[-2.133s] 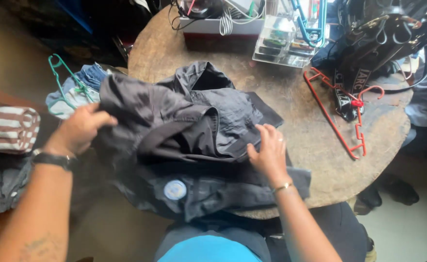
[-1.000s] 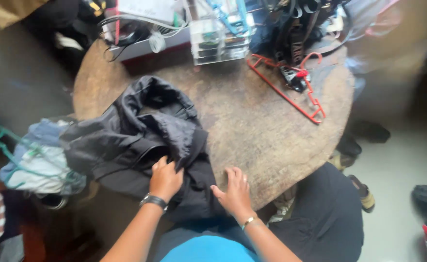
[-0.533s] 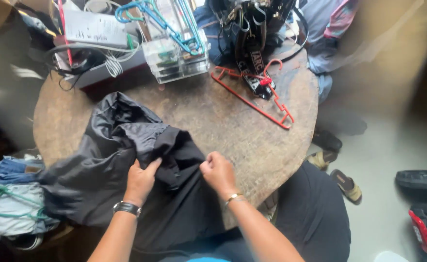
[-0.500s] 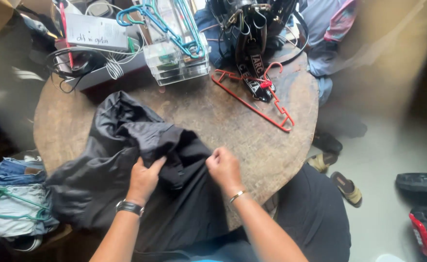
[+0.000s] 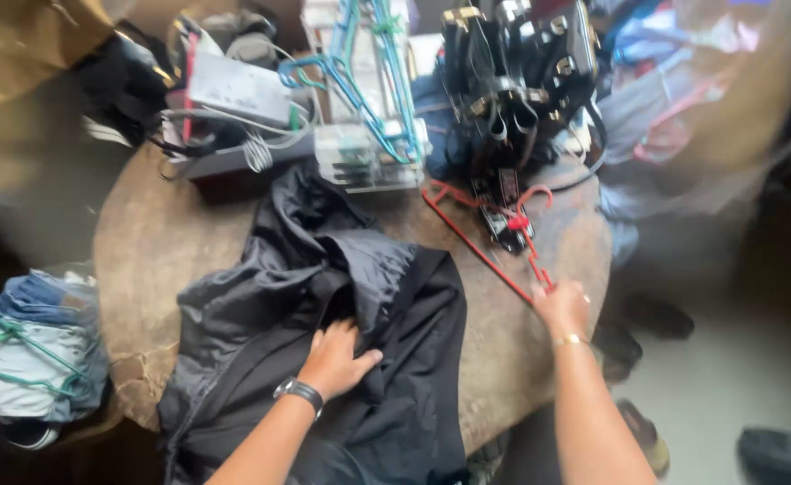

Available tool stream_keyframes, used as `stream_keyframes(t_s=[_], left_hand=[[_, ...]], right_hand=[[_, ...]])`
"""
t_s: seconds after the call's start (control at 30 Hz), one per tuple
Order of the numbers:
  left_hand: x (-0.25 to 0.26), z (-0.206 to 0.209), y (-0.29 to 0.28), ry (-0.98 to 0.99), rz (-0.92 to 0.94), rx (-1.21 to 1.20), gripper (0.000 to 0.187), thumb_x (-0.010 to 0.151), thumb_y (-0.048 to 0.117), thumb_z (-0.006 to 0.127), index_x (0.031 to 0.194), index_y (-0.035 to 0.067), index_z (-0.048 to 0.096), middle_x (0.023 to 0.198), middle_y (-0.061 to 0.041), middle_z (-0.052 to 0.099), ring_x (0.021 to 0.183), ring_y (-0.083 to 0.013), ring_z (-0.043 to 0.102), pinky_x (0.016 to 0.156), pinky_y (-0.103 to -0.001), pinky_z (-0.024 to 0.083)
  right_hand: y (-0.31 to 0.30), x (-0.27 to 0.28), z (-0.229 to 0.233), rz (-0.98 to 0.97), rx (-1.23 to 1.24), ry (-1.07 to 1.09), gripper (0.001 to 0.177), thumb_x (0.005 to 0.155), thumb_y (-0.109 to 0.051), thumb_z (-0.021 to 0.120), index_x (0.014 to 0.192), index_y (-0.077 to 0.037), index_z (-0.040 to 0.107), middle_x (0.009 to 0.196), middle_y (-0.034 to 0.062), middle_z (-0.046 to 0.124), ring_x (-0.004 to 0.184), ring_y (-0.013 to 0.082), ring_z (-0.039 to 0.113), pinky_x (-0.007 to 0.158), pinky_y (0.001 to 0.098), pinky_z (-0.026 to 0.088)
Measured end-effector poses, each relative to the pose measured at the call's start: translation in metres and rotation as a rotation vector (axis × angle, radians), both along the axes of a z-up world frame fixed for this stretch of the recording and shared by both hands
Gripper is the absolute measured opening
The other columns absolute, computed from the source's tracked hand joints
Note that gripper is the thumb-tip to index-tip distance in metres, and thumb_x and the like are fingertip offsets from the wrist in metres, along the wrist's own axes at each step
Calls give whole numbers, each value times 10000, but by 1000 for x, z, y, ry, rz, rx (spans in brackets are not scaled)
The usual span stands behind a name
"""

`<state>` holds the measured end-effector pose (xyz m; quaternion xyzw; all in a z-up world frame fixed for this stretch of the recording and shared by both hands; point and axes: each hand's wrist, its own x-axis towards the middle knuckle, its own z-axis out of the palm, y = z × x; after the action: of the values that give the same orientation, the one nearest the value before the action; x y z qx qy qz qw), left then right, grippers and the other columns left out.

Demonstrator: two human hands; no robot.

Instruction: Fold a black jacket on a table.

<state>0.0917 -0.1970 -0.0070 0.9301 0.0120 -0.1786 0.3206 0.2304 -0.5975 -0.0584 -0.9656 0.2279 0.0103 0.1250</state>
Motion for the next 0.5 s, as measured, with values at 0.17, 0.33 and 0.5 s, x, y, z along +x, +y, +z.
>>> stream_keyframes(t_s=[0.17, 0.33, 0.5], left_hand=[[15, 0, 7, 25, -46, -81, 656, 813, 406, 728, 1394, 154, 553, 1474, -74, 509, 1400, -294, 394, 1136, -481, 297], [16, 4, 3, 78, -61, -88, 647, 804, 383, 735, 1389, 170, 562, 1501, -72, 472, 1420, -295, 359, 1142, -490, 279], [15, 3, -1, 70, -53, -100, 622, 798, 362, 738, 1368, 164, 584, 1502, -72, 474, 1435, -297, 354, 1158, -506, 256]], right_hand=[[-38, -8, -44, -33, 682, 83, 334, 960, -290, 684, 1085, 16, 726, 961, 184, 760, 813, 307, 719, 729, 437, 594], [14, -88, 41, -101, 1515, -117, 295, 971, -198, 649, 1183, 6, 633, 1030, 120, 699, 923, 197, 676, 801, 365, 559], [21, -132, 80, 12, 1777, -294, 192, 998, -139, 653, 1120, 4, 611, 959, 127, 675, 901, 198, 655, 827, 340, 538]])
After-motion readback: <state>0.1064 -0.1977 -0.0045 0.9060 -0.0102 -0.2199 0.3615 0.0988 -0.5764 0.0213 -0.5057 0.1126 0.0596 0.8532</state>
